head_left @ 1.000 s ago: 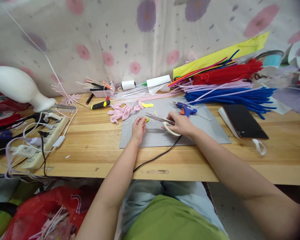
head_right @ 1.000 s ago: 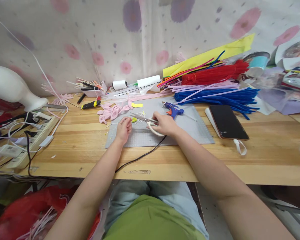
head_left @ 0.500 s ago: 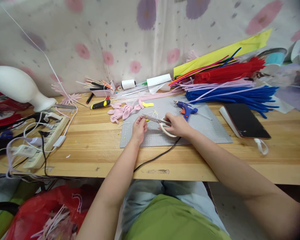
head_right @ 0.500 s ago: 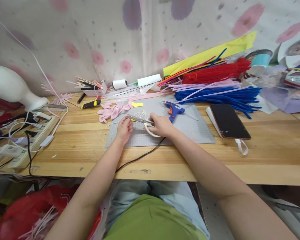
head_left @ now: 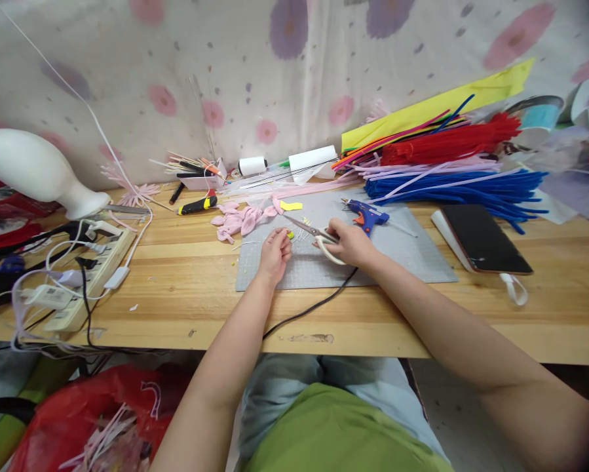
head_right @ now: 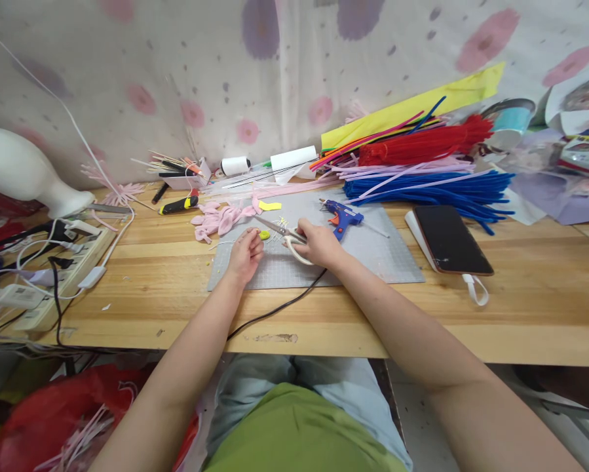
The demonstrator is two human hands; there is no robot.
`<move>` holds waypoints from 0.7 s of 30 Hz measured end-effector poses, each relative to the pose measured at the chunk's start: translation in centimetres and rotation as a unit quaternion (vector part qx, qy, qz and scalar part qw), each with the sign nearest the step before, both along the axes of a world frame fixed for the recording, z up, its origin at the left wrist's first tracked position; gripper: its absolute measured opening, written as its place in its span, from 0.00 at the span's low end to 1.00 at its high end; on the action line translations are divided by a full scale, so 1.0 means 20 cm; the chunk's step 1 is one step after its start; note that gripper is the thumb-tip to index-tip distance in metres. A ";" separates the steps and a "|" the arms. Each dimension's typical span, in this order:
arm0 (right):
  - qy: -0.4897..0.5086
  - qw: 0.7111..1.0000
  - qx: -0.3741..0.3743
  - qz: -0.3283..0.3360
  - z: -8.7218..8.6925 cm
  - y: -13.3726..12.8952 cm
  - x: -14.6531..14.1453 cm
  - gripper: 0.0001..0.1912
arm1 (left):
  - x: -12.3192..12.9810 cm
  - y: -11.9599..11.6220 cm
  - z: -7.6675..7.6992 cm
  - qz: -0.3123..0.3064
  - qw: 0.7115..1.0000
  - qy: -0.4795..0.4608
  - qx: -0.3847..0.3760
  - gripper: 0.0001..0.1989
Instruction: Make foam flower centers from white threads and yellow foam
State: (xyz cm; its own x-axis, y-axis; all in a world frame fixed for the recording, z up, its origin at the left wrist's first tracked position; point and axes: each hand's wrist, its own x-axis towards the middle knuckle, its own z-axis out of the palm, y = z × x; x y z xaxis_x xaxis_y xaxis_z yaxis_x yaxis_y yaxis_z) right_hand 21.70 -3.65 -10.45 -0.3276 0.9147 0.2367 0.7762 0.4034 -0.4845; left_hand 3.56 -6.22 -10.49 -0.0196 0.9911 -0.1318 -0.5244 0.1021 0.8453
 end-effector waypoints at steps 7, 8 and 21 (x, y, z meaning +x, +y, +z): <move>-0.019 0.992 -0.009 -0.123 0.05 0.09 0.02 0.17 | -0.01 0.00 0.00 0.012 1.000 -0.025 -0.006 0.12; -0.037 0.990 -0.013 -0.133 0.05 0.11 0.02 0.17 | -0.01 0.00 0.00 0.013 1.000 -0.026 -0.003 0.13; -0.166 0.968 -0.076 -0.172 0.05 0.31 -0.12 0.25 | -0.03 0.01 0.00 0.021 1.000 0.003 -0.009 0.09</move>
State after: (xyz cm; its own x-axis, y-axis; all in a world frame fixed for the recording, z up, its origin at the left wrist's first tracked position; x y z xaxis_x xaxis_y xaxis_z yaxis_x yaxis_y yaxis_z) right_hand 19.29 2.46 -9.44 -0.0315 0.9992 0.0247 0.9752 0.0361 -0.2182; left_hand 3.06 -6.04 -10.48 -0.0619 0.9867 -0.1501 -0.5242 0.0959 0.8462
